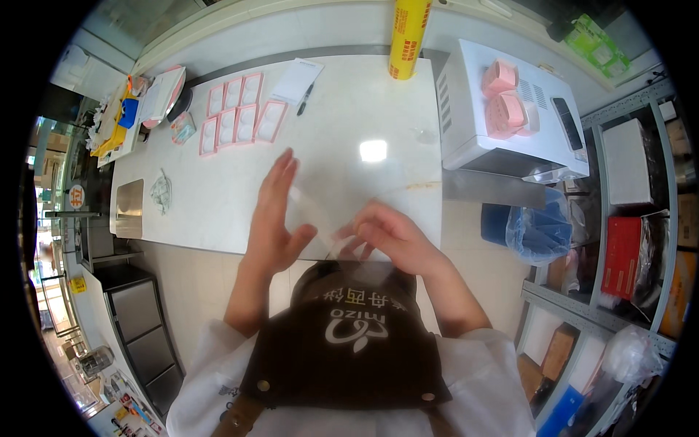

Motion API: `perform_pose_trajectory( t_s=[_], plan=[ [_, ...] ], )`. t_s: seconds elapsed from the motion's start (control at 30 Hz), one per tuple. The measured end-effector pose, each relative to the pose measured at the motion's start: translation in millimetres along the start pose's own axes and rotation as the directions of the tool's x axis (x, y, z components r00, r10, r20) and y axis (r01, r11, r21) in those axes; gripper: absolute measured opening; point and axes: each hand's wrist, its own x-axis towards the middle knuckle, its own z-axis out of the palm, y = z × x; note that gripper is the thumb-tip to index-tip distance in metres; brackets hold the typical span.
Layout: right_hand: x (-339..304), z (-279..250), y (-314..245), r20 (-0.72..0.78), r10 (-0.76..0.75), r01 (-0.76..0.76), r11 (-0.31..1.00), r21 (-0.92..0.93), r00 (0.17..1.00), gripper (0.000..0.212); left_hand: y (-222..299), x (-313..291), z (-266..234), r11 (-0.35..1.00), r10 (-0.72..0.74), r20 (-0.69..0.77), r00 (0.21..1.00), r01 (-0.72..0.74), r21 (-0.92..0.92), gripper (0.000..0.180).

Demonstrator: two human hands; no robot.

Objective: The person folds several small pink paper boxes by hand, tucking the tabs into the slots, and places them on top of a microwave.

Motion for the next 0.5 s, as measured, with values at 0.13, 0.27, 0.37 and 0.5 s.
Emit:
perform_pose_trajectory(
  t_s=[0.13, 0.27, 0.37, 0.5],
  plan=[
    [3, 5, -1, 0.024, -0.029, 0.030, 0.998, -0.047, 0.999, 0.020, 2, 4, 8, 0.985, 0.101, -0.075, 0.992, -0.089, 0.147, 0.096],
    [7, 4, -6, 0.113, 0.035, -0.035, 0.999, -0.003, 0.993, 0.016, -5, 10, 4, 0.985, 0.135, -0.003, 0.991, -0.134, 0.109, 0.097],
    [9, 1, -14, 0.154, 0.081, -0.079, 0.997, -0.021, 0.985, 0.015, -1, 7, -2, 0.998, -0.010, 0.107, 0.994, 0.016, -0.054, 0.095],
    [11, 2, -11, 0.088, 0.056, -0.051, 0.998, -0.047, 0.995, 0.015, -4, 14, -1, 0.991, 0.081, 0.140, 0.987, -0.065, -0.117, 0.081]
  ],
)
